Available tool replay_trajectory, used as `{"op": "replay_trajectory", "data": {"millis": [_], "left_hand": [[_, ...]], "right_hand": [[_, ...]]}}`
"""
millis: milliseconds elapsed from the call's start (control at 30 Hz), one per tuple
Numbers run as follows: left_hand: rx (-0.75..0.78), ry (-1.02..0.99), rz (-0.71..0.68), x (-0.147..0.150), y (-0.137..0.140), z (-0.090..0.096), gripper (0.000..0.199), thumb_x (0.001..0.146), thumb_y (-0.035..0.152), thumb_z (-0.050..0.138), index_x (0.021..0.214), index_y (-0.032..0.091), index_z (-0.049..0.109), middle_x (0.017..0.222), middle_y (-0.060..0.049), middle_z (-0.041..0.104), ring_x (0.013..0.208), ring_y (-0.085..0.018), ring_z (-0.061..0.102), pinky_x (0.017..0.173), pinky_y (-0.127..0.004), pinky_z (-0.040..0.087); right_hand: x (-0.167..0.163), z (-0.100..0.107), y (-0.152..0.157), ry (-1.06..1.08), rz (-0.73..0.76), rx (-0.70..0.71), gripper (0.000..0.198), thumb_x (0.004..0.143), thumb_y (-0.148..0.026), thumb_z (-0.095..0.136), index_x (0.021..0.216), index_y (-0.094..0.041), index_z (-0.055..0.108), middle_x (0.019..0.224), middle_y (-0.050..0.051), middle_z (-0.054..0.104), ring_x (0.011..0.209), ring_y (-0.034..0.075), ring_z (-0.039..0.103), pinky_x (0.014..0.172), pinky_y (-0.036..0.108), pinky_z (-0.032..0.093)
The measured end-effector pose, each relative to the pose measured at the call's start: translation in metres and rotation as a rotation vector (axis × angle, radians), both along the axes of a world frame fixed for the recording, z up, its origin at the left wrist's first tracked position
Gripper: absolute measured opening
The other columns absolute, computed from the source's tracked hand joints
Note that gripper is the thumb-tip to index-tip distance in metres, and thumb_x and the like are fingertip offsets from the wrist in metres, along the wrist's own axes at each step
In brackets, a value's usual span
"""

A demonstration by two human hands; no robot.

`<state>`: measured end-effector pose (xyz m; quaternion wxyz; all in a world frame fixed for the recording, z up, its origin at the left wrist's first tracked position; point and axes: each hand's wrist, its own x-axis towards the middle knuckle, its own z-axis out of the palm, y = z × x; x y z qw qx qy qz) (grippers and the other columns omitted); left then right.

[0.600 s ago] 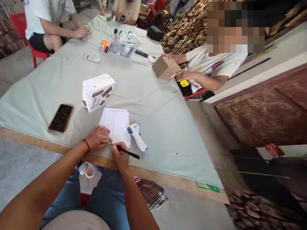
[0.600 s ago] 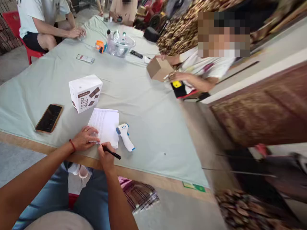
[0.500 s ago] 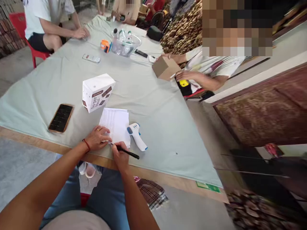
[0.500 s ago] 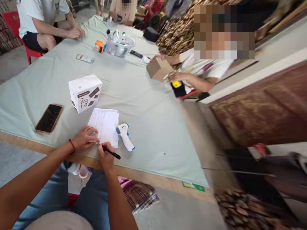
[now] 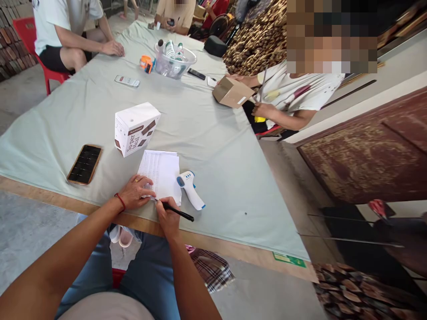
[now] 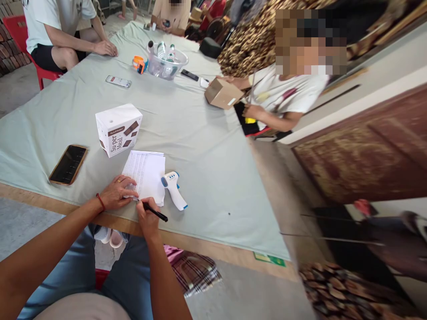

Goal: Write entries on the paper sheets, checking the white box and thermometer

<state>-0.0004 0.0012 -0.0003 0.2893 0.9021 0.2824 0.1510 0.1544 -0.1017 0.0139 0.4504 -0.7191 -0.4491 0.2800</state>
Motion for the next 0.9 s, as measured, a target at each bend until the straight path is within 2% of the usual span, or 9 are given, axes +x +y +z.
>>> {"op": "replay_trajectory", "data": {"millis": [900], "left_hand": [[-0.005, 0.007, 0.006, 0.0003, 0.0001, 0.0023, 0.022, 0.090, 0.032, 0.058, 0.104, 0.035, 0.074, 0.124, -0.004, 0.056, 0.122, -0.021, 0.048, 0.112, -0.044, 0.032]], "right_hand": [[-0.0019, 0.0028, -0.0001, -0.044, -0.035, 0.014, 0.026, 0.079, -0.041, 0.052, 0.067, -0.017, 0.051, 0.060, -0.002, 0.049, 0.058, 0.011, 0.043, 0.058, 0.023, 0.038]]}}
